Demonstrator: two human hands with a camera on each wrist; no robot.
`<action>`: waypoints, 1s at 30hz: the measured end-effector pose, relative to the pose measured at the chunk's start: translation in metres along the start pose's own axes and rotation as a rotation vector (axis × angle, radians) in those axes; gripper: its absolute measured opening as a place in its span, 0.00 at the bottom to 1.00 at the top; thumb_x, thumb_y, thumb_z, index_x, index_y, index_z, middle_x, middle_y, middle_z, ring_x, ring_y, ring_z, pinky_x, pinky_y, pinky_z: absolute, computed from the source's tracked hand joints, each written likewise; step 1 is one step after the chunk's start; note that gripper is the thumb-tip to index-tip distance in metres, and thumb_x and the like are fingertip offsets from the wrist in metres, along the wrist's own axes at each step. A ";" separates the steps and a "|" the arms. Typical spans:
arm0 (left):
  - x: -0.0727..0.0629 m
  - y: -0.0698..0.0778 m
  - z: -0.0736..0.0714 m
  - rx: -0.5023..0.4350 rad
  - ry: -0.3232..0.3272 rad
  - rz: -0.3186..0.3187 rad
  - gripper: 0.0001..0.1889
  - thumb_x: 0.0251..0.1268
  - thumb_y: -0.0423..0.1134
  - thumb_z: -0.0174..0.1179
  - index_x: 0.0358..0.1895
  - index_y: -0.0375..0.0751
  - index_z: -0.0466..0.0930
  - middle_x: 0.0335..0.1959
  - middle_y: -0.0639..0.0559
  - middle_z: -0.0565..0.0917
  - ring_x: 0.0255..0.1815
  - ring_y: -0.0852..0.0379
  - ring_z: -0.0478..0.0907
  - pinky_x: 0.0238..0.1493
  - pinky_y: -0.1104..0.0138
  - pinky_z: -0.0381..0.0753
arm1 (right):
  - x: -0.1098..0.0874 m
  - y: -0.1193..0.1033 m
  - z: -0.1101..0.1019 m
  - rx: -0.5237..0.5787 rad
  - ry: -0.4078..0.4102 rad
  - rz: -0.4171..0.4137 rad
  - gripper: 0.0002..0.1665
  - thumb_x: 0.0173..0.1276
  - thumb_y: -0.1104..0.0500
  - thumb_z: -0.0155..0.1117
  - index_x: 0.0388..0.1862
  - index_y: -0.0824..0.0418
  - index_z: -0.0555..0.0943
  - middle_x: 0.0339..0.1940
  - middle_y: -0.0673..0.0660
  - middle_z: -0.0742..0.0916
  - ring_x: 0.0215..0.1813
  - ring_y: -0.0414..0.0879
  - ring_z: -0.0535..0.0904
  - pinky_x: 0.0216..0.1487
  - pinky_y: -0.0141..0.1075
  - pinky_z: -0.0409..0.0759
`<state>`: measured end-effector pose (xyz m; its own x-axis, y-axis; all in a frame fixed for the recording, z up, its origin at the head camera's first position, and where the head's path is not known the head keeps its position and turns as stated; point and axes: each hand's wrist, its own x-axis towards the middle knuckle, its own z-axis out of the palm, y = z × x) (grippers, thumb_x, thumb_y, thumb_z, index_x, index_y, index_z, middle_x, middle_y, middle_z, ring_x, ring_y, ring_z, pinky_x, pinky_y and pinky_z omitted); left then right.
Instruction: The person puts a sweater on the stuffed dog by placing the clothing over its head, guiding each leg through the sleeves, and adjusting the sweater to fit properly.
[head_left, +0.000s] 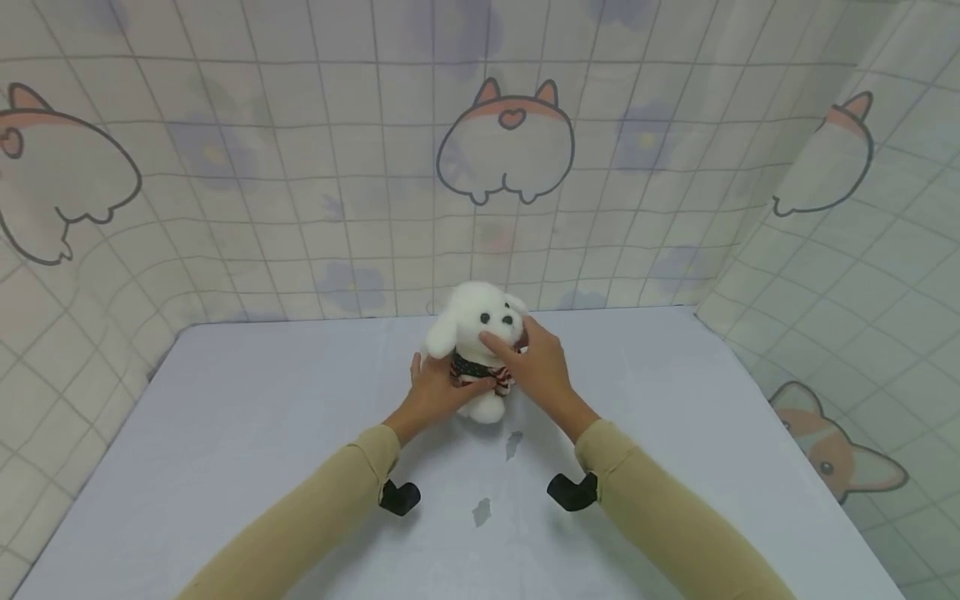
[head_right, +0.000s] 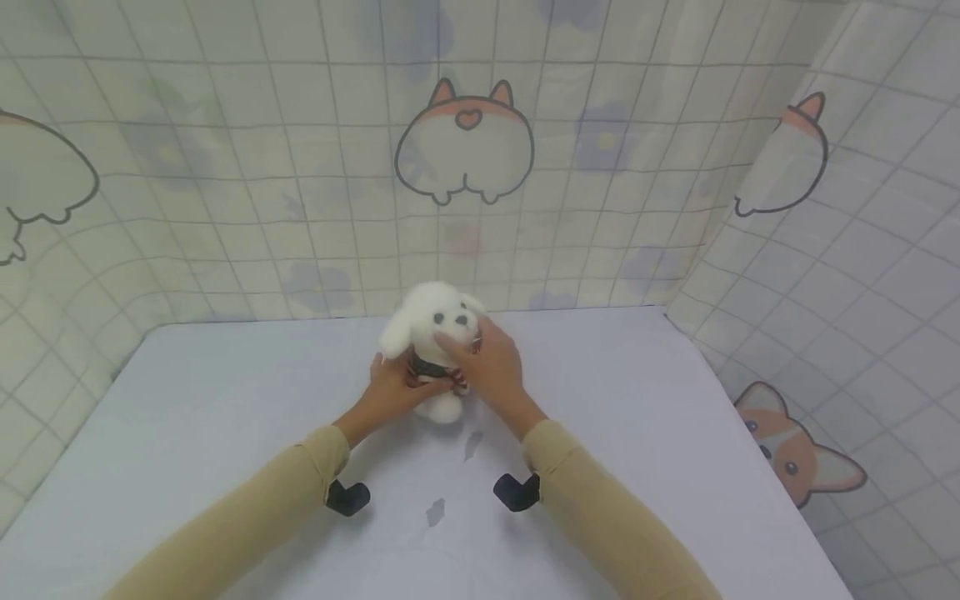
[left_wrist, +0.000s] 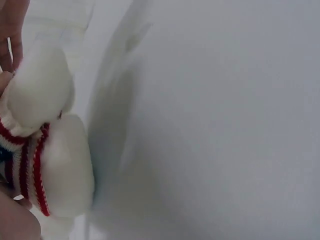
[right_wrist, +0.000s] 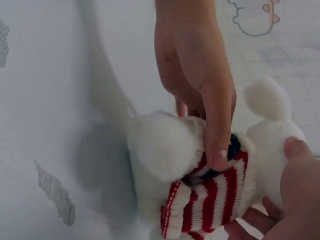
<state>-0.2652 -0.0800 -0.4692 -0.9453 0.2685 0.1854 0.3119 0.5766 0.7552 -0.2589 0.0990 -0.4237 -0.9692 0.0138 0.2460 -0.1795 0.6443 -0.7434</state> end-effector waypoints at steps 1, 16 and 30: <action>0.001 0.002 0.000 -0.049 -0.015 0.009 0.43 0.55 0.59 0.67 0.71 0.58 0.55 0.66 0.52 0.72 0.70 0.51 0.66 0.74 0.41 0.46 | 0.000 -0.004 0.000 -0.035 0.033 -0.013 0.33 0.59 0.27 0.59 0.40 0.55 0.76 0.30 0.52 0.83 0.33 0.46 0.77 0.32 0.37 0.74; 0.008 0.009 -0.013 -0.221 -0.186 -0.216 0.32 0.58 0.55 0.63 0.66 0.56 0.66 0.53 0.52 0.81 0.50 0.53 0.79 0.52 0.58 0.79 | 0.002 -0.003 -0.012 0.019 -0.087 -0.016 0.27 0.67 0.35 0.57 0.48 0.56 0.76 0.48 0.53 0.83 0.50 0.48 0.80 0.48 0.43 0.80; 0.016 0.012 -0.032 -0.109 -0.286 -0.215 0.35 0.69 0.54 0.50 0.76 0.52 0.51 0.66 0.48 0.73 0.57 0.50 0.74 0.58 0.54 0.74 | -0.008 0.040 -0.015 0.044 -0.339 -0.048 0.43 0.61 0.48 0.71 0.73 0.46 0.64 0.67 0.54 0.77 0.65 0.53 0.76 0.62 0.51 0.77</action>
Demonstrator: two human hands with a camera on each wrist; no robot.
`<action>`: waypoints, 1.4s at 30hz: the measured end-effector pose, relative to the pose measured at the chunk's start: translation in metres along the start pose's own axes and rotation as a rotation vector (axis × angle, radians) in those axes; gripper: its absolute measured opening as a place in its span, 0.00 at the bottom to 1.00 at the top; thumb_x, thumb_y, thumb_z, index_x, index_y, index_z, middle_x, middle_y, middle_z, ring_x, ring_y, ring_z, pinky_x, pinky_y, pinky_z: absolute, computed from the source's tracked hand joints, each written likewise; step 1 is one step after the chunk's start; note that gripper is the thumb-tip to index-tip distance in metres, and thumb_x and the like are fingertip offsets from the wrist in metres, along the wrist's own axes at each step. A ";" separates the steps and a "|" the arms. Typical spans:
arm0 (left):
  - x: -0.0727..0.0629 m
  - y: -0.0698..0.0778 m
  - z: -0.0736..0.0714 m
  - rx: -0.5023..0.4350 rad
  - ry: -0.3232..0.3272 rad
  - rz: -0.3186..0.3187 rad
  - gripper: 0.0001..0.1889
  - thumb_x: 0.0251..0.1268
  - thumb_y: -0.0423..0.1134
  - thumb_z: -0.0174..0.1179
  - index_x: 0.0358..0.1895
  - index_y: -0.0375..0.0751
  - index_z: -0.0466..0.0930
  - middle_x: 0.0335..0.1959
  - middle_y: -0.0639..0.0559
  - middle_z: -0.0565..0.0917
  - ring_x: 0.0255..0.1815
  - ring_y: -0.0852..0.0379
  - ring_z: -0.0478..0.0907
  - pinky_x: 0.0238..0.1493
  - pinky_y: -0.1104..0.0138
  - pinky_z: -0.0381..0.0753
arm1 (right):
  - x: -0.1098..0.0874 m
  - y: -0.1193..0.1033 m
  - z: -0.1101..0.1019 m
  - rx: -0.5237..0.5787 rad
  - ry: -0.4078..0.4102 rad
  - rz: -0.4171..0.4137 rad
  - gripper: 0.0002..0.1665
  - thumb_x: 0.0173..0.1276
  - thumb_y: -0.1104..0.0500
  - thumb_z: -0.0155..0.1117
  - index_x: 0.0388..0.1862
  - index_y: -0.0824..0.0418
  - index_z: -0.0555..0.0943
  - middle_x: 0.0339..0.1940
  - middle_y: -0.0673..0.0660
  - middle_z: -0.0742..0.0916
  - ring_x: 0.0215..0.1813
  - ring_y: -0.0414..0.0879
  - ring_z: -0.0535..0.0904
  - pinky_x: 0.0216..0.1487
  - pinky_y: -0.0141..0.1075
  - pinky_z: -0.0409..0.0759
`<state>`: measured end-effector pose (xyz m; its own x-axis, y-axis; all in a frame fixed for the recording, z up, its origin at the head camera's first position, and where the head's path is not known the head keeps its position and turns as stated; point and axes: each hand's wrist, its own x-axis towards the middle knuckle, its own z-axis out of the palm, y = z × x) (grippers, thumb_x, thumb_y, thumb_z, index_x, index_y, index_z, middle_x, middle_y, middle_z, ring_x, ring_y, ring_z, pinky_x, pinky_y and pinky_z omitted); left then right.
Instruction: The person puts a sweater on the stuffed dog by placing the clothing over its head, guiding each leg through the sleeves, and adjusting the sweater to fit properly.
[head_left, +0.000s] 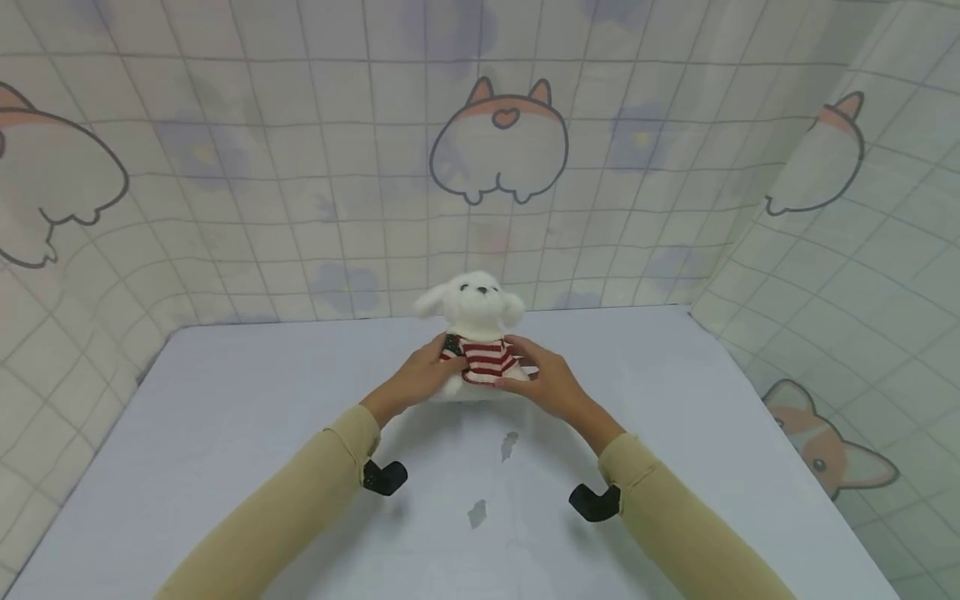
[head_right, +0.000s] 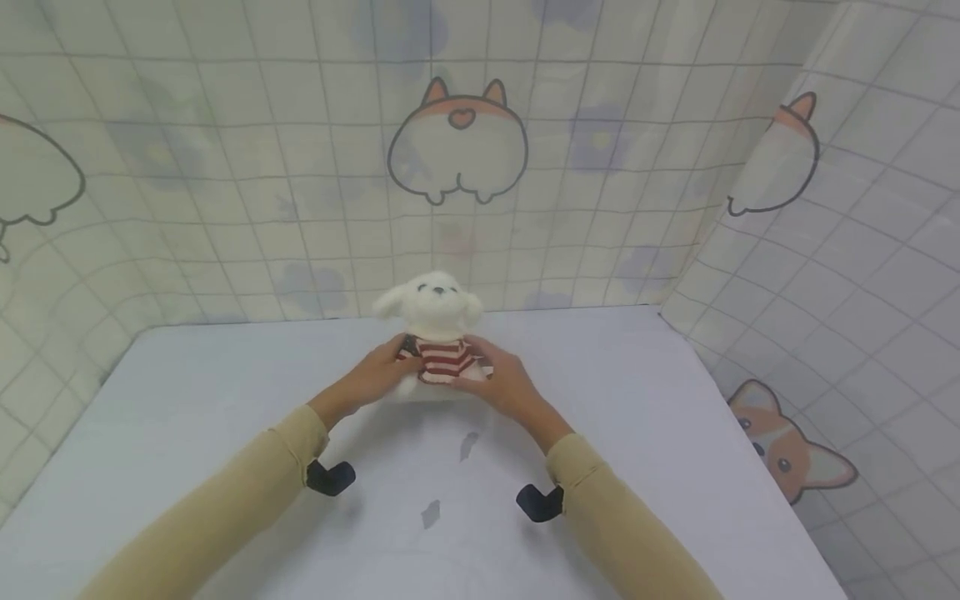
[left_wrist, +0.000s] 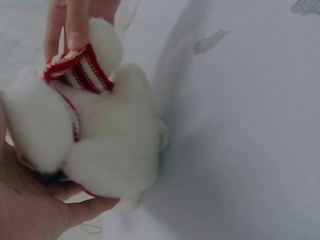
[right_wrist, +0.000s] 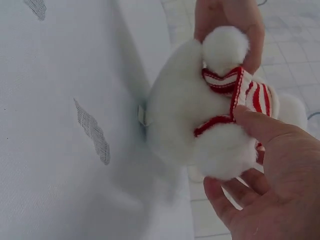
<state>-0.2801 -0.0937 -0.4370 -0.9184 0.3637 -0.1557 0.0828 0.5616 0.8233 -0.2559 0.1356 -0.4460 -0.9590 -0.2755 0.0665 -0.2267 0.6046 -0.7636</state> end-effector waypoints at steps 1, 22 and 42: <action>-0.002 0.001 -0.003 0.030 -0.006 0.017 0.34 0.70 0.53 0.50 0.76 0.51 0.51 0.65 0.47 0.73 0.57 0.50 0.74 0.58 0.54 0.74 | 0.000 0.000 0.000 0.002 -0.002 -0.009 0.43 0.61 0.48 0.71 0.73 0.46 0.64 0.67 0.54 0.77 0.64 0.53 0.76 0.61 0.50 0.77; -0.010 -0.003 -0.024 0.461 -0.006 0.249 0.19 0.71 0.35 0.47 0.62 0.38 0.68 0.48 0.44 0.81 0.41 0.53 0.74 0.46 0.58 0.75 | 0.011 0.003 0.012 -0.070 0.087 -0.098 0.21 0.65 0.64 0.57 0.57 0.60 0.77 0.55 0.57 0.84 0.60 0.50 0.77 0.61 0.48 0.76; -0.011 -0.015 -0.009 0.509 0.152 0.224 0.34 0.71 0.51 0.53 0.73 0.35 0.58 0.59 0.39 0.74 0.53 0.48 0.76 0.56 0.54 0.77 | 0.008 0.003 0.029 -0.118 0.058 -0.022 0.27 0.71 0.53 0.54 0.66 0.61 0.69 0.60 0.59 0.81 0.56 0.51 0.77 0.58 0.48 0.76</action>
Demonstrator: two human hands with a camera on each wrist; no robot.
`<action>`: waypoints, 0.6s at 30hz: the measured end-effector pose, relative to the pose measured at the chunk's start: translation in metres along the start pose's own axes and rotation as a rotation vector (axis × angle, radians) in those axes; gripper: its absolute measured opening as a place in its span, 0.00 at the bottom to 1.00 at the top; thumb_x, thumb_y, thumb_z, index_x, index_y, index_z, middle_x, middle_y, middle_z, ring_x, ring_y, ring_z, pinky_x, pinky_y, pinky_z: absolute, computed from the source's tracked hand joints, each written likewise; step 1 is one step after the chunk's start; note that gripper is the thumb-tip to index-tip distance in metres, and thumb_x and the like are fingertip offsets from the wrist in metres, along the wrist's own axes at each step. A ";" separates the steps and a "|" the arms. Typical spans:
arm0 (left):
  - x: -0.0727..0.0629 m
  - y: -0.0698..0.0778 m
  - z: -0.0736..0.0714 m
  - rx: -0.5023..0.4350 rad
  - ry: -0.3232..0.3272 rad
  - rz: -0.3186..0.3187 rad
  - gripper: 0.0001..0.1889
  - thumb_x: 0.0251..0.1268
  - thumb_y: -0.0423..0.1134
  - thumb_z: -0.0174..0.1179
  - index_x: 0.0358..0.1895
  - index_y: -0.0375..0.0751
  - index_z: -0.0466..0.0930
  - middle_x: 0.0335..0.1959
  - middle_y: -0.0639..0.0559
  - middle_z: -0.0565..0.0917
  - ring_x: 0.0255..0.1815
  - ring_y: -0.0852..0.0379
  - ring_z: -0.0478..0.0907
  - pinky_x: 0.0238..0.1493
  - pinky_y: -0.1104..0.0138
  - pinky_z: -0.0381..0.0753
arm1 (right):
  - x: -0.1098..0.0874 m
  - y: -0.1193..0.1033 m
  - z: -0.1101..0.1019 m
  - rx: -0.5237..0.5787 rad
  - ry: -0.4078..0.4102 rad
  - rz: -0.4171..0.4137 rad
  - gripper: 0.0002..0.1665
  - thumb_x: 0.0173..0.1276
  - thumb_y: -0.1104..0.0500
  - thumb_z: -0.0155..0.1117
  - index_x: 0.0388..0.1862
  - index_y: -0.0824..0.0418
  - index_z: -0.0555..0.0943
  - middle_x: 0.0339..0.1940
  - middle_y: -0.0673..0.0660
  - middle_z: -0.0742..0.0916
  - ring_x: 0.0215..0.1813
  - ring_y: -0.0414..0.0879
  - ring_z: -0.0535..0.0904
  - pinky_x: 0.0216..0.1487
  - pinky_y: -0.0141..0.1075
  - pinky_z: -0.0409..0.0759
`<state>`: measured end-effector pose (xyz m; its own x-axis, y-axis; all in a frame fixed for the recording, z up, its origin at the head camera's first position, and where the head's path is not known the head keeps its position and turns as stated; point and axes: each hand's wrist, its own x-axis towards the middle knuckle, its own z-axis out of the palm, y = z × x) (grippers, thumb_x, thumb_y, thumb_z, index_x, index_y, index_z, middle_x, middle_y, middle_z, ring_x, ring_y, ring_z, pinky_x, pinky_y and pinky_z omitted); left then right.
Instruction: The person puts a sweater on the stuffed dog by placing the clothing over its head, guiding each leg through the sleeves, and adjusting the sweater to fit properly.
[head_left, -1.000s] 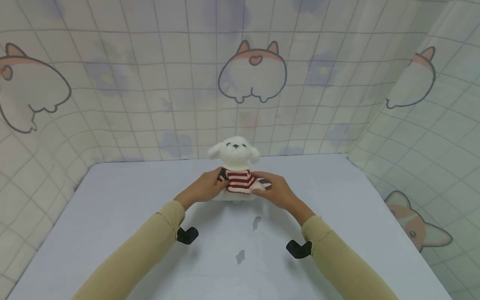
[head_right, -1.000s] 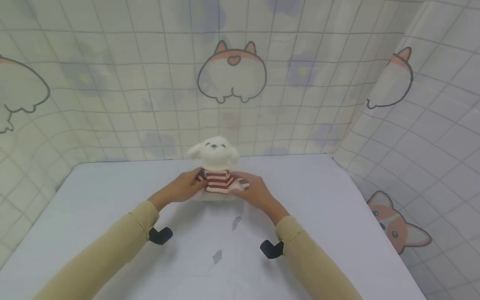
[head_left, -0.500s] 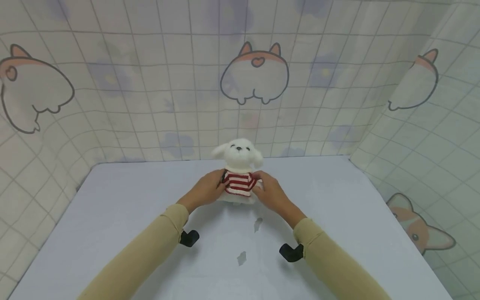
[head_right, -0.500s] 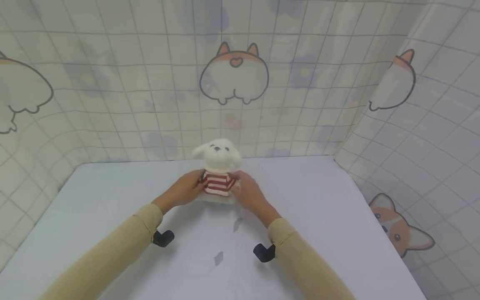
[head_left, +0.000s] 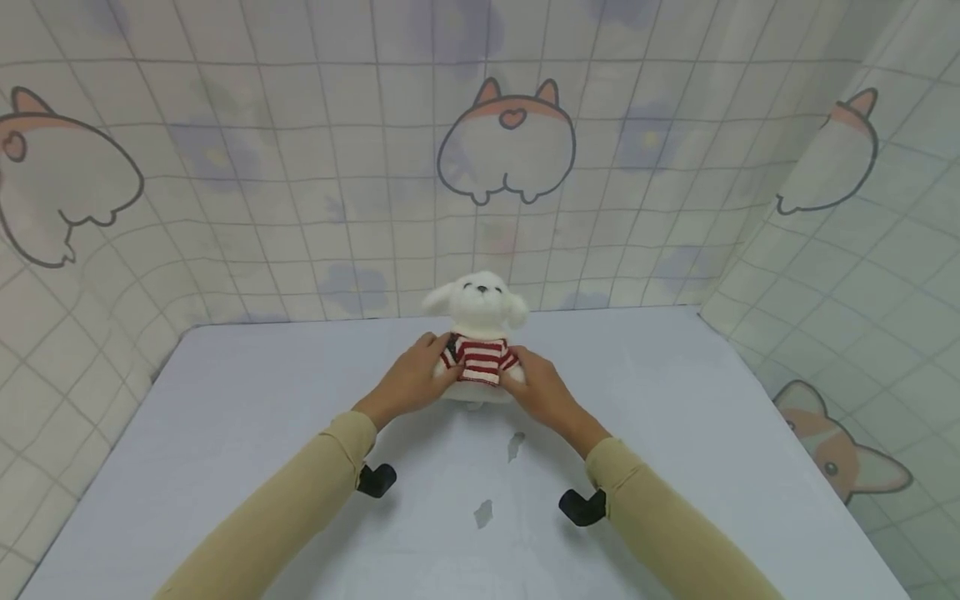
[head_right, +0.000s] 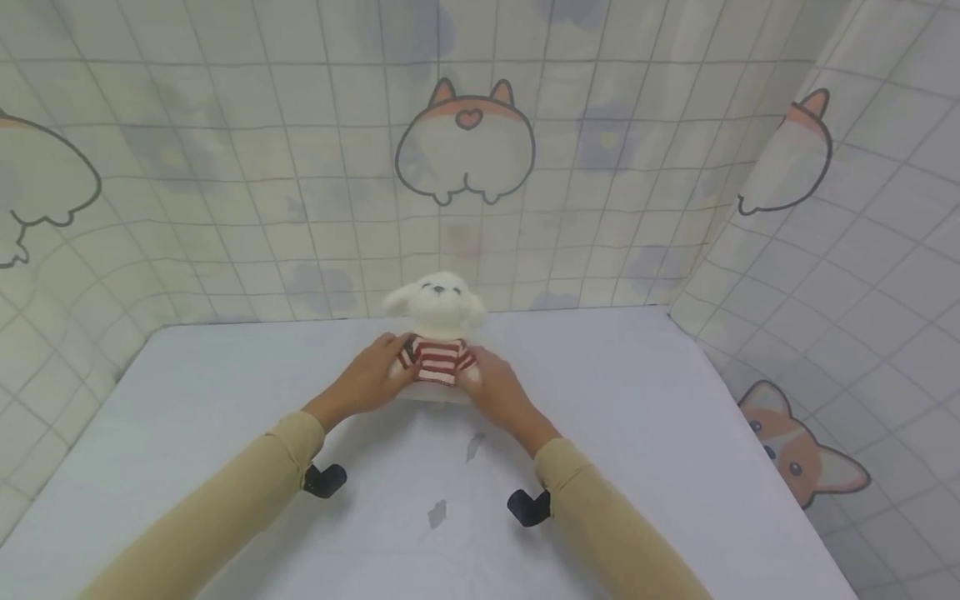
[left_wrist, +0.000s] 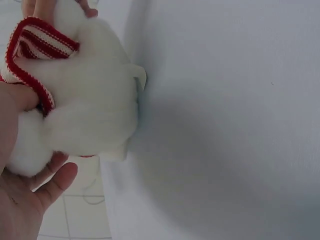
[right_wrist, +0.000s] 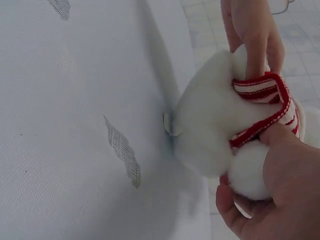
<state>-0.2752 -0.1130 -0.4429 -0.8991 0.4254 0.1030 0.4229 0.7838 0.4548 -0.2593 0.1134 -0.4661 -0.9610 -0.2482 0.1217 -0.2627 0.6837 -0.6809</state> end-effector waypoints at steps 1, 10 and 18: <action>-0.001 0.000 -0.001 0.008 0.009 0.007 0.34 0.71 0.49 0.53 0.73 0.34 0.59 0.59 0.39 0.75 0.54 0.47 0.77 0.56 0.54 0.77 | 0.001 0.000 0.000 -0.007 0.005 -0.006 0.27 0.71 0.53 0.54 0.66 0.61 0.70 0.60 0.59 0.81 0.57 0.50 0.77 0.58 0.47 0.76; -0.007 -0.002 -0.015 0.067 -0.056 0.090 0.31 0.69 0.40 0.54 0.73 0.37 0.58 0.64 0.42 0.76 0.64 0.46 0.75 0.64 0.52 0.73 | 0.001 -0.007 -0.009 -0.140 -0.009 -0.113 0.24 0.69 0.57 0.54 0.63 0.63 0.72 0.58 0.58 0.82 0.58 0.49 0.78 0.59 0.45 0.77; -0.010 -0.002 -0.011 -0.072 -0.086 0.037 0.32 0.72 0.45 0.48 0.75 0.38 0.54 0.68 0.42 0.72 0.68 0.45 0.71 0.67 0.50 0.70 | 0.002 -0.007 -0.003 -0.103 -0.035 -0.064 0.25 0.69 0.56 0.51 0.63 0.62 0.70 0.52 0.56 0.83 0.48 0.45 0.77 0.50 0.43 0.78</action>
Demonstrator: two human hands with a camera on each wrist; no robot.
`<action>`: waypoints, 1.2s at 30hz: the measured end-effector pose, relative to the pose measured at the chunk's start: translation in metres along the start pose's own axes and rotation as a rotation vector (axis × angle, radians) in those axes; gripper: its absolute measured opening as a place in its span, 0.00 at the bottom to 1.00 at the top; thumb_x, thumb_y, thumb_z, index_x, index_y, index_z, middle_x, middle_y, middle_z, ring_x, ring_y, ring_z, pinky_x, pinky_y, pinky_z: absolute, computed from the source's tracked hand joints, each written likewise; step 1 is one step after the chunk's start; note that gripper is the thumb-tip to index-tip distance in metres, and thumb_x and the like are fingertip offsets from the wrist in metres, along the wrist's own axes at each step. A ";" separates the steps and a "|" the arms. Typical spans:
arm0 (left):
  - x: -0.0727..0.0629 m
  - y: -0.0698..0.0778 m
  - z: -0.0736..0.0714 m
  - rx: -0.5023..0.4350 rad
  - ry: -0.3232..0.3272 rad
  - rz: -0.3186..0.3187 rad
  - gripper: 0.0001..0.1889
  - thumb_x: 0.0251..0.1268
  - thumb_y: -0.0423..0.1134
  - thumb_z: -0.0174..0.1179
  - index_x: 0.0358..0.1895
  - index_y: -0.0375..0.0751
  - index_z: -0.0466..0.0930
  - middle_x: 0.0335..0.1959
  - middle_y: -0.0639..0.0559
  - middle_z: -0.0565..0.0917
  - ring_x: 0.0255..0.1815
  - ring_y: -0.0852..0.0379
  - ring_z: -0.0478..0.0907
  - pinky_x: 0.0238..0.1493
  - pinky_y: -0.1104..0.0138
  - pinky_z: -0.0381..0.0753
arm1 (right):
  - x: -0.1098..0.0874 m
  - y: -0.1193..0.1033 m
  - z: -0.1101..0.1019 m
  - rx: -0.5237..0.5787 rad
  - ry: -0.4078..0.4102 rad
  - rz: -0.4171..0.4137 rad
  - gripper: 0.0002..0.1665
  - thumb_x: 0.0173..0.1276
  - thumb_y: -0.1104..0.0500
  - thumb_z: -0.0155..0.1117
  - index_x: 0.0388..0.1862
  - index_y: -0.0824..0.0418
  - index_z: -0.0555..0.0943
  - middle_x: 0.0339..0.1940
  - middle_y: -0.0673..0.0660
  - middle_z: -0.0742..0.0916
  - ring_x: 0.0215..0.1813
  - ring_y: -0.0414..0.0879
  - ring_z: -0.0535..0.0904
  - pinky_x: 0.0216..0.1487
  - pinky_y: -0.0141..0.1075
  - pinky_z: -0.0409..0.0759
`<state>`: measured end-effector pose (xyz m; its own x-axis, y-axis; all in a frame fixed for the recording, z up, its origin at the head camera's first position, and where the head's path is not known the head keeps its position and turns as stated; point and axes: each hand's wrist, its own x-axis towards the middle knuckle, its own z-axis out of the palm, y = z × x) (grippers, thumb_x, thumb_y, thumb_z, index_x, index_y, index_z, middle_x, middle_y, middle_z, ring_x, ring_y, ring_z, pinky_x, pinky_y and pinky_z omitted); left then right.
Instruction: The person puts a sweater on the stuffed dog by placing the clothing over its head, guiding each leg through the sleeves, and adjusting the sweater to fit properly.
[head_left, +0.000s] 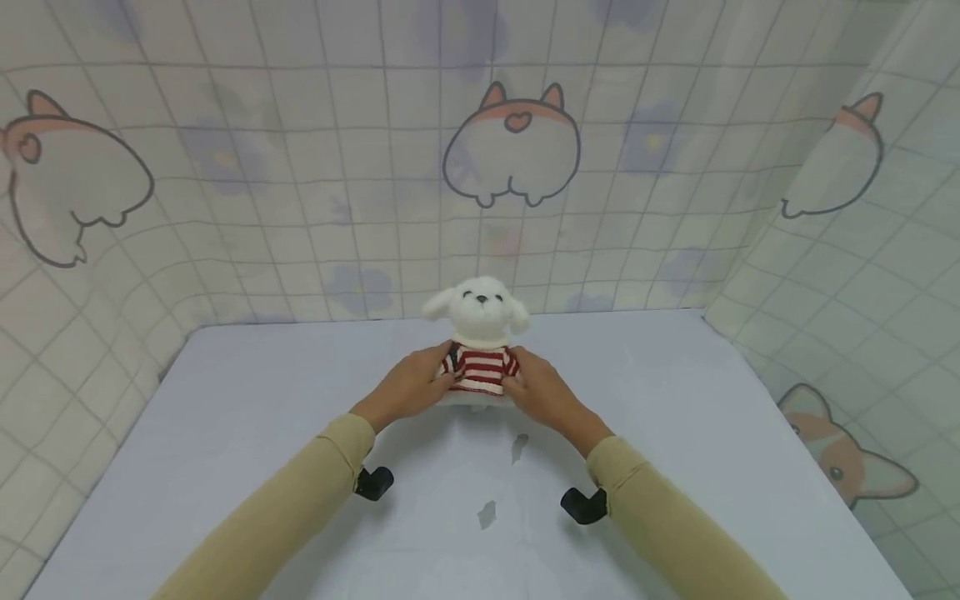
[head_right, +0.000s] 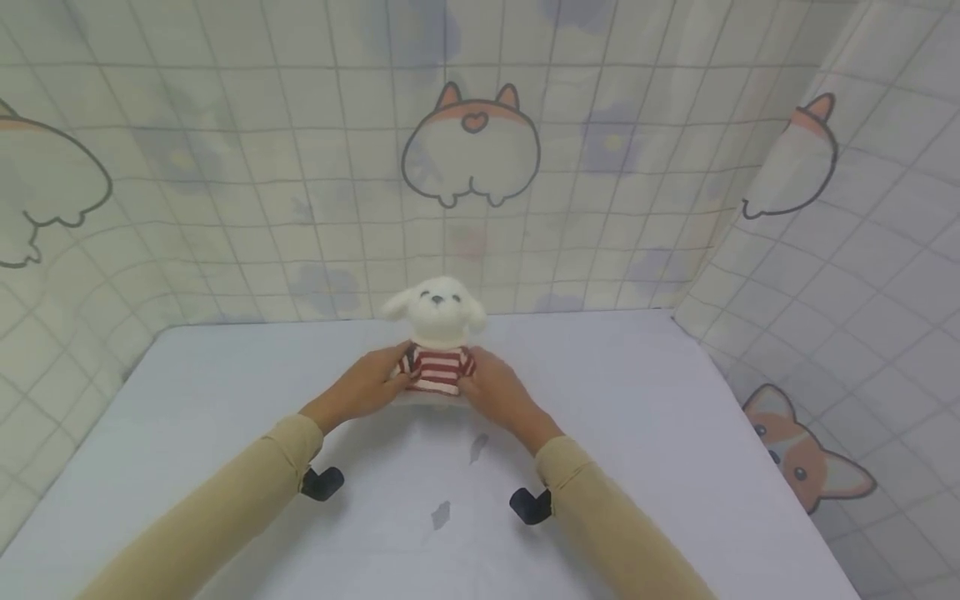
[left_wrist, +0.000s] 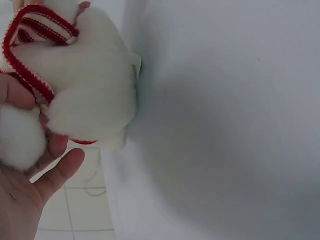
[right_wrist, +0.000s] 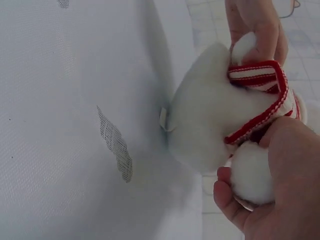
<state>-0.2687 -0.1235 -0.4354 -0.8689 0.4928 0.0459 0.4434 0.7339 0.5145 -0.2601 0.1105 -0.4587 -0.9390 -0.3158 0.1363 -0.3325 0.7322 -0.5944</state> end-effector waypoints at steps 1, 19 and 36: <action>0.000 0.000 0.001 -0.005 0.008 -0.001 0.32 0.72 0.46 0.48 0.75 0.38 0.55 0.68 0.42 0.72 0.67 0.45 0.72 0.66 0.50 0.70 | 0.000 0.000 0.000 0.011 -0.008 0.011 0.26 0.69 0.54 0.50 0.64 0.62 0.69 0.53 0.56 0.82 0.49 0.46 0.77 0.52 0.44 0.78; 0.010 0.004 0.018 0.122 0.177 -0.022 0.35 0.65 0.58 0.59 0.68 0.40 0.66 0.42 0.47 0.84 0.33 0.58 0.77 0.30 0.66 0.75 | 0.002 -0.003 0.010 -0.017 0.092 0.071 0.35 0.60 0.38 0.68 0.54 0.63 0.72 0.42 0.56 0.85 0.41 0.46 0.81 0.42 0.41 0.80; 0.010 0.008 0.007 -0.163 0.125 -0.142 0.37 0.68 0.62 0.52 0.74 0.46 0.60 0.69 0.44 0.72 0.70 0.44 0.68 0.67 0.48 0.69 | 0.005 0.008 0.003 0.534 -0.050 0.227 0.27 0.64 0.44 0.66 0.57 0.55 0.73 0.54 0.53 0.81 0.56 0.47 0.74 0.56 0.41 0.74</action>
<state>-0.2725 -0.1091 -0.4372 -0.9449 0.3210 0.0639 0.2827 0.7017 0.6540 -0.2668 0.1129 -0.4648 -0.9721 -0.2235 -0.0712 -0.0204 0.3831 -0.9235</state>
